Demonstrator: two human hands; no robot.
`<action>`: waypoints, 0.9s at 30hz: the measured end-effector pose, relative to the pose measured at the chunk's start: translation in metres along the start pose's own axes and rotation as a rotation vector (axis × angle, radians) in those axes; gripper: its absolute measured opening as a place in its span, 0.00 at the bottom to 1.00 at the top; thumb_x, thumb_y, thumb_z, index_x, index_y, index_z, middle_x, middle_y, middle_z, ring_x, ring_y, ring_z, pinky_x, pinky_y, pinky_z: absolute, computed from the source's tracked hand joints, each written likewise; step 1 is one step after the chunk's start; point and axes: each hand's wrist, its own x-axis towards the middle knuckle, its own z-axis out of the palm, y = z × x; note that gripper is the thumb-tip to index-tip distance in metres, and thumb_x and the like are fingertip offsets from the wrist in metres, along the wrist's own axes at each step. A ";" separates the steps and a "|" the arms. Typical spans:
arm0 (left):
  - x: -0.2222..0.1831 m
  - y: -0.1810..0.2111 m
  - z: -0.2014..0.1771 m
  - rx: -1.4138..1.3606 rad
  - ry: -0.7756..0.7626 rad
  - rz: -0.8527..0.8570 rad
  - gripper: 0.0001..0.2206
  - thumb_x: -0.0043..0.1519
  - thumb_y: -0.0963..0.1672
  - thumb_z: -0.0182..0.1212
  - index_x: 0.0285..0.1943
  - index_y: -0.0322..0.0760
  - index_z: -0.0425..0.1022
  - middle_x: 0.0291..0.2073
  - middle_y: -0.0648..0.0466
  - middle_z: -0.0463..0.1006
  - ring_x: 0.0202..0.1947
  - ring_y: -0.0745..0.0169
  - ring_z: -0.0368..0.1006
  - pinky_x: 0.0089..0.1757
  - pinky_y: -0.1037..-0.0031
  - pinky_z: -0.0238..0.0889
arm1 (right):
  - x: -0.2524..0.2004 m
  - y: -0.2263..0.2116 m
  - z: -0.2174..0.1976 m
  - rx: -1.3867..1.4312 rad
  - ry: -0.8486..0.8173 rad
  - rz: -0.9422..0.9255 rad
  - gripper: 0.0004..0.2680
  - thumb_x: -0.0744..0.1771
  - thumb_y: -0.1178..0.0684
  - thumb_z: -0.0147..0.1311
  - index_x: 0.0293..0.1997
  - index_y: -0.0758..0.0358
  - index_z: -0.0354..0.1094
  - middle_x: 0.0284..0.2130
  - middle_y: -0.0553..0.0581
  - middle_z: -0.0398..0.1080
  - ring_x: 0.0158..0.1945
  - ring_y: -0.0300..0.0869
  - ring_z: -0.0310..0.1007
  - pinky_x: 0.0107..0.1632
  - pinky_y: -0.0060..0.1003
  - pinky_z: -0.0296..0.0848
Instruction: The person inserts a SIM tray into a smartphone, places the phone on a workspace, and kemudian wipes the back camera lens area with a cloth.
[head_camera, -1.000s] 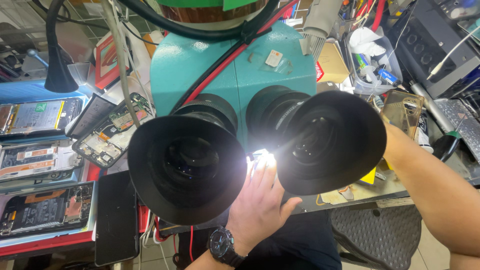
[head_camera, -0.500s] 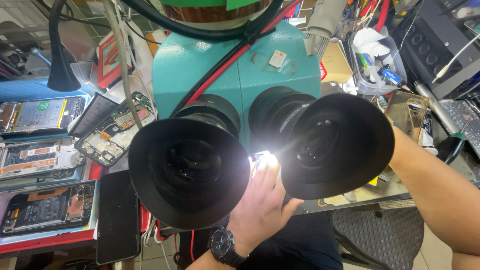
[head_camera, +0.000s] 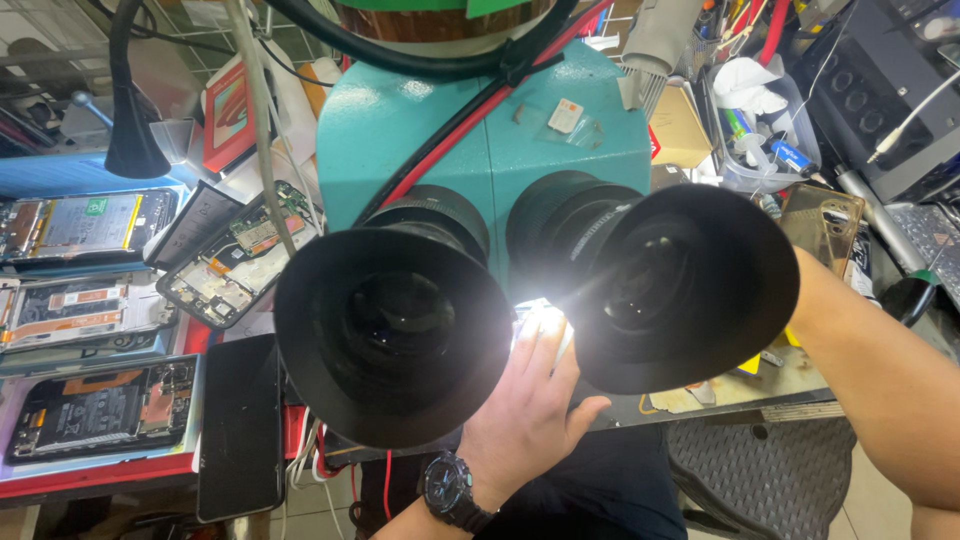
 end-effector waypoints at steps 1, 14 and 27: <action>-0.001 0.001 -0.002 -0.006 -0.003 -0.006 0.31 0.60 0.50 0.67 0.64 0.18 0.66 0.63 0.32 0.65 0.67 0.31 0.61 0.63 0.56 0.57 | -0.003 -0.002 0.000 0.003 0.005 0.004 0.14 0.59 0.49 0.66 0.45 0.61 0.74 0.40 0.54 0.77 0.45 0.42 0.73 0.51 0.39 0.71; -0.046 0.009 -0.079 -0.039 0.040 -0.034 0.31 0.60 0.50 0.67 0.70 0.30 0.67 0.58 0.44 0.75 0.59 0.42 0.72 0.55 0.58 0.66 | -0.013 -0.083 -0.009 0.000 0.130 0.000 0.14 0.59 0.48 0.66 0.44 0.61 0.75 0.40 0.53 0.77 0.44 0.42 0.73 0.51 0.39 0.71; -0.118 -0.014 -0.120 0.076 0.102 0.011 0.34 0.58 0.53 0.66 0.69 0.30 0.67 0.65 0.39 0.69 0.69 0.37 0.61 0.66 0.49 0.53 | 0.031 -0.165 0.033 -0.157 0.050 -0.144 0.13 0.59 0.47 0.66 0.43 0.60 0.75 0.39 0.53 0.78 0.44 0.41 0.73 0.50 0.39 0.71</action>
